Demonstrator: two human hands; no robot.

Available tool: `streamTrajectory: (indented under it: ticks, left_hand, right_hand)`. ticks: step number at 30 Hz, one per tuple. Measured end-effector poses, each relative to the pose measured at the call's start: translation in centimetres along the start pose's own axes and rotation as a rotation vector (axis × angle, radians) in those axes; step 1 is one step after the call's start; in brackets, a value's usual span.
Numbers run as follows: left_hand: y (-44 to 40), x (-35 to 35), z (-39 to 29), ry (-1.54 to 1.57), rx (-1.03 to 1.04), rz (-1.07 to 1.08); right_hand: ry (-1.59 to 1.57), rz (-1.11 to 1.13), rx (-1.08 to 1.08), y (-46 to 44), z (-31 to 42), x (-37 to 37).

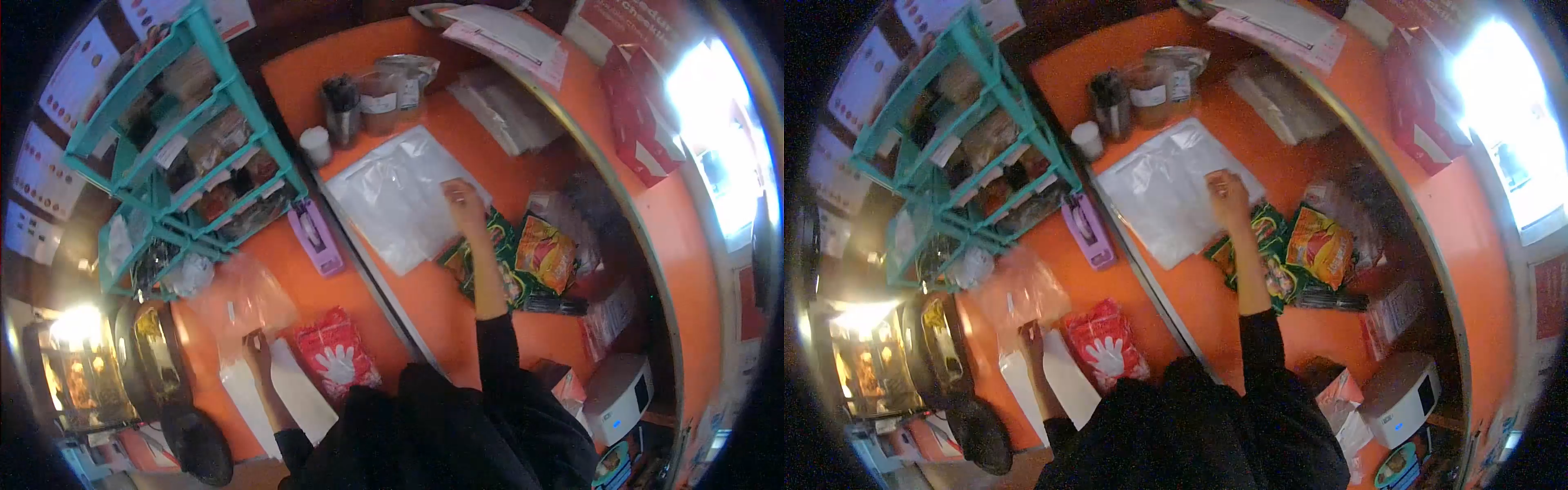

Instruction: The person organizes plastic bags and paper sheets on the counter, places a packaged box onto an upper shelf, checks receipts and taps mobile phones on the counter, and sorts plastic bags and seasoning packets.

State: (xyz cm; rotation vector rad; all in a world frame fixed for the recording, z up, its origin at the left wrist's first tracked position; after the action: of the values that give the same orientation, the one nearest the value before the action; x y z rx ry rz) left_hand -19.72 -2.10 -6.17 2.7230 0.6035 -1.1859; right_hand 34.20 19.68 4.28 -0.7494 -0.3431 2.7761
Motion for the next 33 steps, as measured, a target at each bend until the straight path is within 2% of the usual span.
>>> streamTrajectory:
  ticks: [2, 4, 6, 8, 9, 11, 16, 17, 18, 19, 20, 23, 24, 26, 27, 28, 31, 33]
  left_hand:
    - [0.0, -0.2, -1.7, -0.131, 0.127, -0.114]
    - [0.1, -0.7, -3.0, -0.151, 0.166, -0.167]
    - [0.5, -1.4, -4.8, -0.185, 0.200, -0.274]
    - [0.6, -2.2, -6.2, -0.166, 0.209, -0.275]
    - [0.9, -2.3, -6.0, -0.119, 0.195, -0.287]
    - [1.2, -2.9, -6.1, -0.175, 0.157, -0.238]
    - [0.2, -2.7, -6.0, -0.276, 0.178, -0.226]
    - [-0.4, -2.4, -6.1, -0.251, 0.243, -0.262]
    - [-1.0, -2.3, -6.7, -0.225, 0.307, -0.298]
    - [-1.6, -2.4, -10.2, -0.232, 0.171, -0.246]
    - [-2.3, -1.5, -12.0, -0.224, 0.165, -0.246]
    - [-3.9, 1.1, -16.5, 0.051, 0.273, -0.245]
    - [-4.3, 2.7, -18.2, 0.109, 0.288, -0.218]
    - [-4.2, 7.3, -21.4, 0.617, 0.227, 0.014]
    - [-3.7, 9.2, -23.9, 0.756, 0.237, 0.237]
    - [-2.7, 11.6, -25.2, 0.875, 0.136, 0.430]
    - [1.6, 15.9, -29.9, 0.939, 0.177, 0.754]
    - [4.1, 16.0, -32.1, 0.956, 0.292, 0.865]
  right_hand:
    - [0.022, -0.084, -0.013, -3.6, -3.6, -3.5]
    - [0.154, -0.231, 0.192, -8.3, -9.1, -6.6]
    - [0.281, -0.412, -0.084, -11.0, -8.9, -10.7]
    - [0.779, -0.471, 0.408, -15.2, -17.9, -13.3]
    - [0.863, -0.453, 0.585, -15.5, -19.9, -14.8]
    - [0.854, -0.422, 0.718, -15.4, -19.6, -16.9]
    - [0.582, -0.474, 0.580, -18.5, -18.0, -19.0]
    - [0.469, -0.518, 0.525, -19.3, -17.9, -19.6]
    - [0.307, -0.563, 0.462, -20.2, -17.3, -20.3]
    - [0.103, -0.603, 0.390, -20.8, -15.7, -20.8]
    - [-0.119, -0.641, 0.340, -20.9, -15.0, -21.3]
    - [-0.614, -0.692, 0.262, -18.4, -9.6, -21.7]
    - [-0.719, -0.708, 0.254, -16.6, -7.9, -21.4]
    - [-0.867, -0.741, 0.252, -12.5, -4.8, -20.8]
    - [-0.913, -0.763, 0.253, -10.4, -3.7, -20.5]
    - [-0.942, -0.783, 0.256, -8.5, -3.0, -20.5]
    - [-0.968, -0.875, 0.223, -4.9, -4.8, -23.0]
    - [-0.956, -0.903, 0.195, -2.8, -7.6, -26.0]
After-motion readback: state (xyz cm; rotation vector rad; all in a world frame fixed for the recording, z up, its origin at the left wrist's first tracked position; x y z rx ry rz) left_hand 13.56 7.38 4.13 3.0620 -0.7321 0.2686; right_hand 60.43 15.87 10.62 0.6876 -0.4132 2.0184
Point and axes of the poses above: each hand's wrist, its own y-axis away from the middle knuckle, its own x-axis out of the palm, z = x × y, the point moved 3 cm from there along -y, towards the middle knuckle, and after that the axes turned 3 degrees about z, right-handed, at the moved point
